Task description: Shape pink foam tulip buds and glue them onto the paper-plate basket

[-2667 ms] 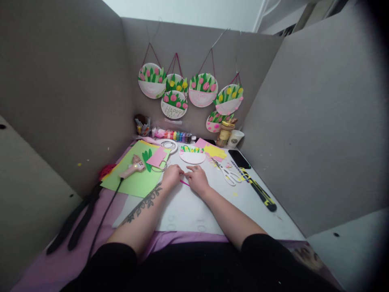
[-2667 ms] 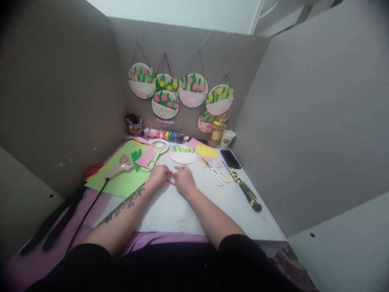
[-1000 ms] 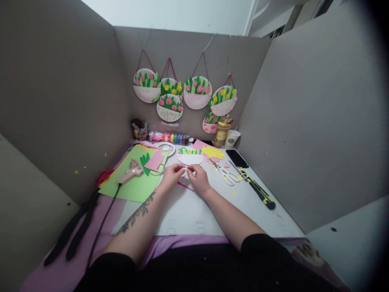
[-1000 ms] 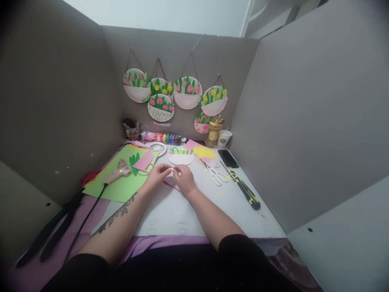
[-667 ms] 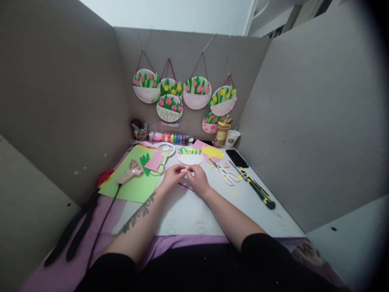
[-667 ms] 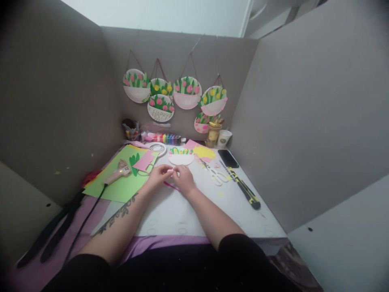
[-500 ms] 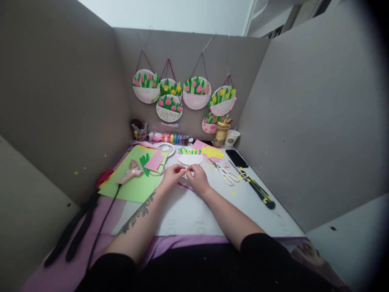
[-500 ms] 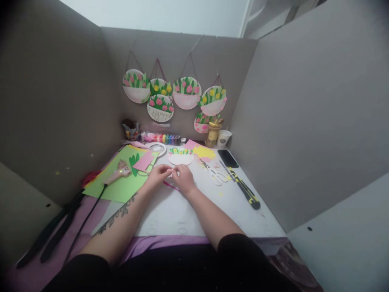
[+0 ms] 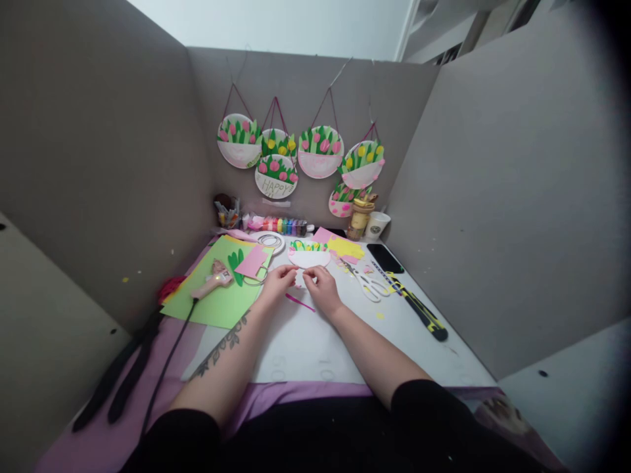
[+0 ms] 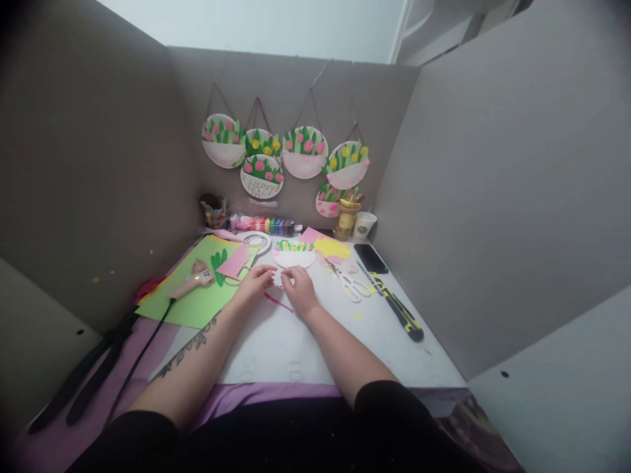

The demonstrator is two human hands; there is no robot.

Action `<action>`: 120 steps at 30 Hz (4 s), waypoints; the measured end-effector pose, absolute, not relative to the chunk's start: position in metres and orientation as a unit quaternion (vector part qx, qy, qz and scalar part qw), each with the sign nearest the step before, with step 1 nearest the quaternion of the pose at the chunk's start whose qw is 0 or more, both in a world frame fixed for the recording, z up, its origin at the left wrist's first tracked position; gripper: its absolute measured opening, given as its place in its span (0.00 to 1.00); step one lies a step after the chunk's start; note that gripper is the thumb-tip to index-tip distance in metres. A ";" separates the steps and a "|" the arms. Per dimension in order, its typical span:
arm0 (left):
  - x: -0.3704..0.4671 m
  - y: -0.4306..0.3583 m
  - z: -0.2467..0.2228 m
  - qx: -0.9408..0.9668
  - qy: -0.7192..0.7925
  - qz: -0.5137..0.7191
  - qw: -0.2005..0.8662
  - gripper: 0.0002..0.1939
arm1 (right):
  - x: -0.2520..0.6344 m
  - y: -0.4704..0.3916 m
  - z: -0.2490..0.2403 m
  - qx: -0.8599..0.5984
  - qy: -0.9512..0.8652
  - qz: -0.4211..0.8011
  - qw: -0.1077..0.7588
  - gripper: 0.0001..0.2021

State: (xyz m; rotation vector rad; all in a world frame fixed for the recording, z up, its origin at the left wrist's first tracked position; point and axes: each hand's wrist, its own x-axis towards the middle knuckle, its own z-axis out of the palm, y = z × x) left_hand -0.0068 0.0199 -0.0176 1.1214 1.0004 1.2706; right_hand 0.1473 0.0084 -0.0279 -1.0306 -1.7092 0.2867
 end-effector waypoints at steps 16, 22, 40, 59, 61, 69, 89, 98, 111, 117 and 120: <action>-0.002 0.013 -0.016 0.389 0.335 0.512 0.689 0.12 | 0.148 0.009 -0.029 -0.420 -0.716 0.148 0.538 0.04; -0.003 0.014 -0.018 0.403 0.333 0.519 0.676 0.16 | 0.148 0.009 -0.031 -0.414 -0.730 0.118 0.531 0.05; -0.001 0.014 -0.016 0.437 0.356 0.516 0.645 0.18 | 0.149 0.012 -0.032 -0.415 -0.763 0.049 0.492 0.06; 0.005 0.014 -0.004 0.207 0.333 0.571 0.721 0.08 | 0.126 0.002 -0.034 -0.371 -0.788 0.071 0.486 0.06; 0.007 0.010 -0.001 0.183 0.322 0.568 0.735 0.19 | 0.119 0.000 -0.035 -0.369 -0.789 0.066 0.486 0.07; 0.003 0.005 0.009 0.119 0.294 0.592 0.741 0.29 | 0.111 -0.006 -0.037 -0.332 -0.804 0.082 0.487 0.14; 0.002 0.002 0.014 0.122 0.275 0.615 0.729 0.32 | 0.113 -0.009 -0.032 -0.337 -0.766 0.115 0.535 0.12; 0.007 0.004 0.006 0.240 0.298 0.643 0.663 0.28 | 0.114 -0.009 -0.025 -0.382 -0.721 0.160 0.556 0.04; -0.010 0.012 -0.016 0.481 0.408 0.506 0.588 0.11 | 0.140 0.009 -0.025 -0.420 -0.690 0.168 0.564 0.02; -0.010 0.015 -0.019 0.488 0.427 0.517 0.559 0.08 | 0.142 0.010 -0.028 -0.423 -0.696 0.170 0.555 0.07; -0.011 0.014 -0.017 0.480 0.442 0.517 0.553 0.06 | 0.146 0.012 -0.029 -0.424 -0.695 0.172 0.554 0.09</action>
